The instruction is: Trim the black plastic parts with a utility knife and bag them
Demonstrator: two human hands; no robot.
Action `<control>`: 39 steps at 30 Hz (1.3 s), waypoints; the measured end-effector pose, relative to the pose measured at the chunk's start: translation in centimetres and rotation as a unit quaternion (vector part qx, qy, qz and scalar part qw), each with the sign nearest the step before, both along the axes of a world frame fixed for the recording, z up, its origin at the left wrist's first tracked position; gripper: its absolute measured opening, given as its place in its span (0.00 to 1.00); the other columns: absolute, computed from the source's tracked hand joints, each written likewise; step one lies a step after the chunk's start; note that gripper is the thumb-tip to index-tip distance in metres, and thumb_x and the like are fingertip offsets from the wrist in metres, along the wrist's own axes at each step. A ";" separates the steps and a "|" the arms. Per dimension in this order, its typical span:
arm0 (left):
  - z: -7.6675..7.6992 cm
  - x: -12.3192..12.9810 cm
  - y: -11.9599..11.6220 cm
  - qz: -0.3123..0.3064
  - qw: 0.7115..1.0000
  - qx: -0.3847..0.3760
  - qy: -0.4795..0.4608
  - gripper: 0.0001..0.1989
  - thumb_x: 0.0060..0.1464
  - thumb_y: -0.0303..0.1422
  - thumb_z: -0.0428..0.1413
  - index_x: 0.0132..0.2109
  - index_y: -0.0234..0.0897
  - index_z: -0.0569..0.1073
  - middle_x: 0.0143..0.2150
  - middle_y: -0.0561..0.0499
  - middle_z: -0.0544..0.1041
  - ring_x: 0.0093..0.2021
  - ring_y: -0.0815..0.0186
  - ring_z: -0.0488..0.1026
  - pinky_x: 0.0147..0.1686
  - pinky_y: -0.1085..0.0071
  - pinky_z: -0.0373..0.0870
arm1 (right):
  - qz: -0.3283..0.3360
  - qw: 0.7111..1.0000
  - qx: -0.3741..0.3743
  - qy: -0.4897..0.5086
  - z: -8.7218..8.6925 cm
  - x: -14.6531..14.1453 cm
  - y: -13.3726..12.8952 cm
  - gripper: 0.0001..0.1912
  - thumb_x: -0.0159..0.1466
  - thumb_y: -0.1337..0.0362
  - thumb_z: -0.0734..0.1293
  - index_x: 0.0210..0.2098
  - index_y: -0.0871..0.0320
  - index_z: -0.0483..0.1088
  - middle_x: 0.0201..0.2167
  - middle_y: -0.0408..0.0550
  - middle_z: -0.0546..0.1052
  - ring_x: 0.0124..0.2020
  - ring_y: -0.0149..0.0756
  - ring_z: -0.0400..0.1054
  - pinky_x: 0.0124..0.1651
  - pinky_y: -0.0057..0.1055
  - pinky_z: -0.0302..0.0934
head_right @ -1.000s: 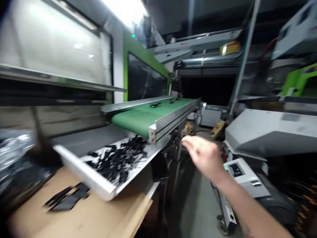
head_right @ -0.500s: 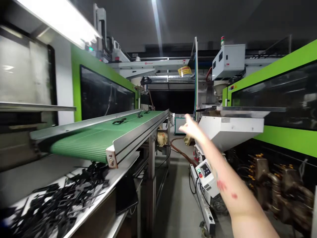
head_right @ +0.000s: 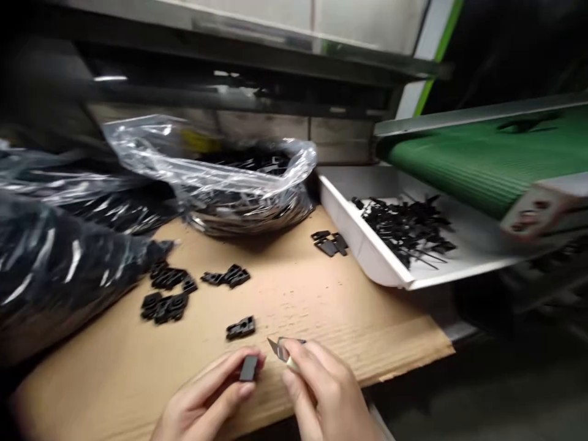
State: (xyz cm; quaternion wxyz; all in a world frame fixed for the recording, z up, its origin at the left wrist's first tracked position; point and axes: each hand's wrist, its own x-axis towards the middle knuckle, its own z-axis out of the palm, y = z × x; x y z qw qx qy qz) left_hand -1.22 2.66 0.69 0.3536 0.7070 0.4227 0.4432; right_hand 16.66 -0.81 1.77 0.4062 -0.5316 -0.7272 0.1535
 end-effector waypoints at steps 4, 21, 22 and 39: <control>1.2 0.6 0.1 -0.013 0.997 -0.071 -0.021 0.09 0.50 0.29 0.56 0.39 0.43 0.76 0.39 0.55 0.79 0.39 0.66 0.75 0.37 0.80 0.72 | 0.052 0.997 -0.002 -0.048 -0.3 -0.1 -0.3 0.16 0.62 0.68 0.58 0.49 0.54 0.65 0.32 0.49 0.75 0.31 0.35 0.71 0.35 0.29 0.66; 1.2 0.1 -0.1 -0.035 0.996 -0.056 0.054 0.08 0.50 0.29 0.56 0.39 0.43 0.76 0.38 0.55 0.79 0.37 0.67 0.76 0.34 0.83 0.72 | -0.002 0.998 -0.053 -0.025 0.1 1.2 -0.3 0.10 0.62 0.71 0.57 0.40 0.56 0.67 0.30 0.48 0.71 0.28 0.33 0.68 0.30 0.27 0.62; 1.2 0.1 -0.1 -0.036 0.997 -0.047 0.057 0.10 0.50 0.28 0.56 0.40 0.43 0.75 0.39 0.55 0.79 0.38 0.67 0.76 0.36 0.83 0.72 | 0.014 0.998 -0.064 -0.003 0.2 1.0 -0.4 0.11 0.62 0.71 0.56 0.39 0.55 0.66 0.29 0.47 0.70 0.27 0.32 0.67 0.29 0.25 0.62; 0.4 0.2 -0.2 -0.043 0.998 -0.028 0.039 0.15 0.52 0.24 0.53 0.46 0.42 0.72 0.39 0.54 0.78 0.36 0.69 0.76 0.35 0.83 0.72 | 0.102 0.985 -0.129 0.048 0.2 -1.0 -0.1 0.14 0.62 0.69 0.57 0.23 0.57 0.67 0.19 0.42 0.67 0.21 0.29 0.63 0.24 0.23 0.57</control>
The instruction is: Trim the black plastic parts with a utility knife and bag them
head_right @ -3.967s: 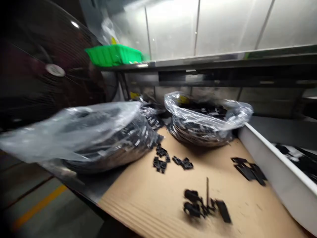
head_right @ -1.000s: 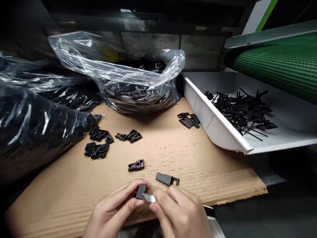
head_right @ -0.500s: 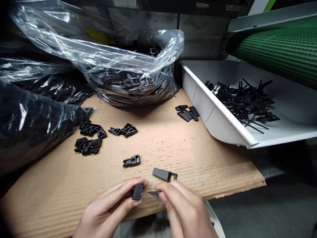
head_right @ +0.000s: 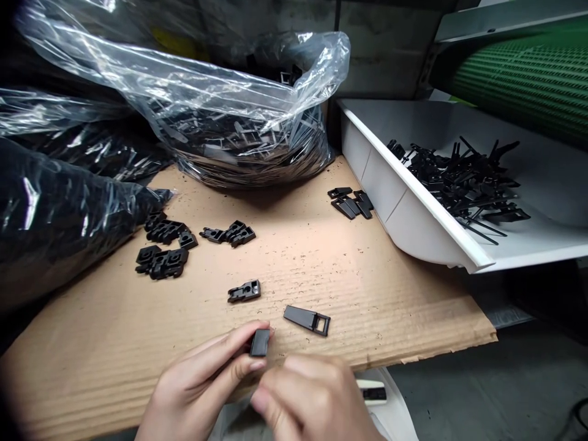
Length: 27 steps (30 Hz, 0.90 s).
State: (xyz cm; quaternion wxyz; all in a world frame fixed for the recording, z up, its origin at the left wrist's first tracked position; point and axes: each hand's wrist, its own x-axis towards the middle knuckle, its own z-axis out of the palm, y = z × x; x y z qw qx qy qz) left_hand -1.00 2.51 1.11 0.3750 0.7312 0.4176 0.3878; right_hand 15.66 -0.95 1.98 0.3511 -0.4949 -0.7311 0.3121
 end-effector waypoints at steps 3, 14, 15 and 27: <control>0.2 0.3 0.2 -0.018 1.000 0.008 0.013 0.12 0.53 0.26 0.54 0.44 0.42 0.73 0.40 0.52 0.77 0.38 0.66 0.74 0.37 0.79 0.71 | -0.026 0.999 -0.015 0.033 0.6 0.1 0.1 0.08 0.61 0.67 0.59 0.29 0.55 0.69 0.21 0.41 0.69 0.22 0.29 0.65 0.25 0.22 0.59; 1.2 0.1 -1.0 -0.052 0.985 -0.141 -0.083 0.11 0.55 0.44 0.48 0.41 0.47 0.69 0.32 0.56 0.73 0.33 0.67 0.72 0.34 0.77 0.70 | -0.046 0.997 0.061 0.020 0.0 1.1 -0.3 0.18 0.61 0.75 0.58 0.46 0.49 0.63 0.33 0.40 0.73 0.31 0.26 0.69 0.33 0.18 0.64; 1.0 0.2 -1.0 -0.031 0.982 -0.162 -0.094 0.09 0.57 0.40 0.48 0.44 0.50 0.67 0.33 0.57 0.73 0.33 0.68 0.73 0.34 0.77 0.70 | -0.038 0.996 0.073 0.019 -0.1 1.1 -0.4 0.18 0.60 0.75 0.58 0.46 0.50 0.63 0.31 0.41 0.73 0.29 0.26 0.69 0.31 0.19 0.63; 1.5 0.7 -0.5 -0.035 0.990 -0.107 -0.088 0.10 0.54 0.23 0.52 0.40 0.42 0.73 0.35 0.54 0.72 0.37 0.69 0.70 0.37 0.81 0.65 | -0.097 0.971 0.204 -0.078 -0.7 0.7 -0.2 0.10 0.57 0.76 0.63 0.37 0.61 0.70 0.25 0.49 0.74 0.26 0.32 0.67 0.28 0.27 0.62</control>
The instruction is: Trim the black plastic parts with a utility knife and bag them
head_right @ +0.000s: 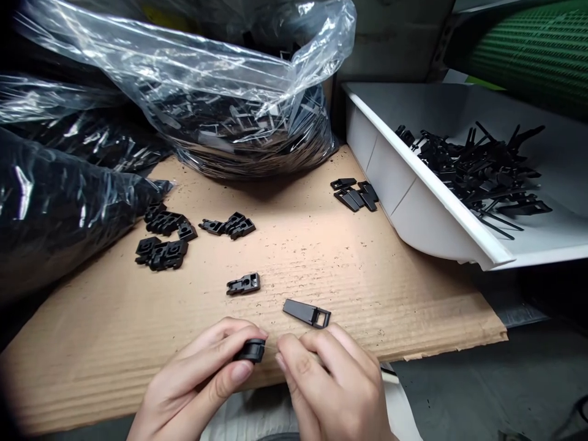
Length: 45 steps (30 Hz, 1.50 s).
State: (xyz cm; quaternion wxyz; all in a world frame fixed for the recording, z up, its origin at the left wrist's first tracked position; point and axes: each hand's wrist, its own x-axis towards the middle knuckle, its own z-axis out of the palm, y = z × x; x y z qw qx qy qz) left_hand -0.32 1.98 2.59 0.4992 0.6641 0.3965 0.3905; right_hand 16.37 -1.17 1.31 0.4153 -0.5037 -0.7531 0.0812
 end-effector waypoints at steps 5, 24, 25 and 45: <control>0.2 0.1 -0.1 -0.010 1.000 -0.015 -0.012 0.10 0.55 0.23 0.50 0.37 0.41 0.73 0.33 0.54 0.71 0.36 0.69 0.70 0.35 0.80 0.65 | -0.007 1.000 -0.003 -0.009 0.0 -0.1 -0.1 0.09 0.57 0.74 0.64 0.37 0.61 0.70 0.25 0.48 0.73 0.25 0.32 0.67 0.27 0.27 0.61; -0.5 -0.5 0.3 -0.044 0.996 0.078 0.014 0.15 0.54 0.20 0.51 0.43 0.43 0.73 0.40 0.53 0.73 0.41 0.68 0.71 0.39 0.80 0.67 | 0.093 0.944 -0.289 0.129 2.2 0.4 0.3 0.12 0.61 0.68 0.58 0.23 0.57 0.68 0.18 0.40 0.66 0.22 0.29 0.63 0.28 0.23 0.60; -0.6 -0.5 0.3 -0.047 0.995 0.082 0.016 0.15 0.54 0.20 0.51 0.43 0.43 0.73 0.40 0.53 0.73 0.41 0.68 0.71 0.39 0.80 0.67 | 0.112 0.924 -0.331 0.154 2.3 0.6 0.4 0.12 0.61 0.67 0.58 0.24 0.58 0.68 0.17 0.39 0.65 0.20 0.28 0.62 0.25 0.22 0.58; -2.1 -0.8 -0.9 0.018 0.951 0.269 0.153 0.23 0.51 0.18 0.53 0.53 0.40 0.67 0.49 0.51 0.71 0.47 0.66 0.69 0.49 0.75 0.64 | 0.051 0.968 -0.226 0.096 1.4 0.7 0.0 0.10 0.61 0.72 0.58 0.25 0.57 0.66 0.20 0.39 0.66 0.22 0.27 0.63 0.26 0.23 0.58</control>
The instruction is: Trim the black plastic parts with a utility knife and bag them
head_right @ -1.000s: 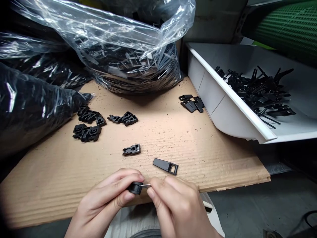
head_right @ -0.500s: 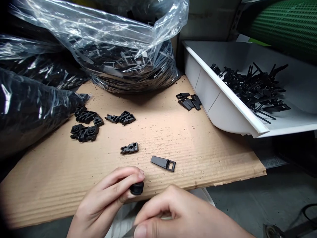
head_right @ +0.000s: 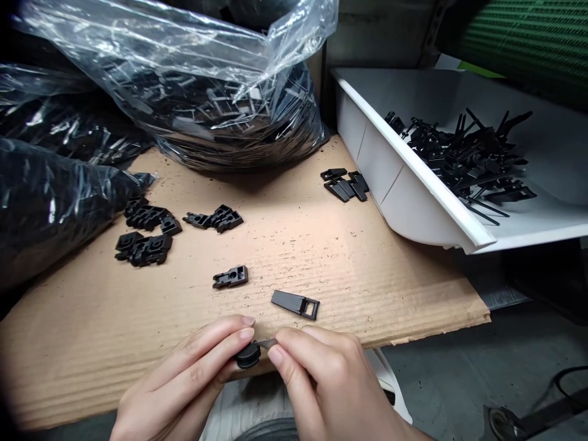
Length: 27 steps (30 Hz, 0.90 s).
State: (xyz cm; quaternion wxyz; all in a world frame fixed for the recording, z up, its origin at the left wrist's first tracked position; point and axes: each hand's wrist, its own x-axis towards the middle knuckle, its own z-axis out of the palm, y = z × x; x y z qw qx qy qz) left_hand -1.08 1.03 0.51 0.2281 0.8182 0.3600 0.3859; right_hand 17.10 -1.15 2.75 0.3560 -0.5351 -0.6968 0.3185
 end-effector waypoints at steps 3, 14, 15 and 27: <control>0.2 -0.2 0.1 -0.019 1.000 -0.017 -0.012 0.21 0.52 0.19 0.53 0.52 0.40 0.68 0.48 0.51 0.72 0.46 0.66 0.71 0.48 0.76 0.65 | 0.042 0.997 -0.061 0.020 0.8 0.5 0.8 0.12 0.62 0.70 0.58 0.23 0.57 0.66 0.17 0.38 0.64 0.21 0.27 0.62 0.25 0.22 0.57; 0.4 -0.1 0.6 -0.032 0.994 -0.078 -0.064 0.17 0.51 0.21 0.55 0.47 0.39 0.72 0.45 0.50 0.76 0.44 0.67 0.73 0.44 0.80 0.69 | 0.190 0.883 -0.364 0.227 1.6 1.4 2.5 0.12 0.62 0.64 0.59 0.28 0.62 0.70 0.14 0.35 0.60 0.14 0.20 0.48 0.17 0.18 0.44; 0.5 -0.1 0.6 -0.021 0.995 -0.075 -0.065 0.16 0.50 0.21 0.55 0.47 0.38 0.73 0.45 0.49 0.76 0.44 0.67 0.74 0.43 0.81 0.69 | 0.204 0.876 -0.376 0.222 1.7 1.3 2.3 0.12 0.62 0.63 0.59 0.29 0.62 0.71 0.14 0.36 0.60 0.14 0.19 0.48 0.16 0.18 0.44; 1.5 1.3 0.6 0.062 0.908 -0.364 -0.198 0.08 0.49 0.30 0.57 0.38 0.35 0.76 0.25 0.52 0.78 0.20 0.68 0.73 0.21 0.76 0.73 | -0.043 0.960 0.270 -0.061 -2.1 -1.6 -0.7 0.19 0.57 0.80 0.62 0.47 0.65 0.64 0.28 0.50 0.76 0.23 0.31 0.70 0.27 0.25 0.67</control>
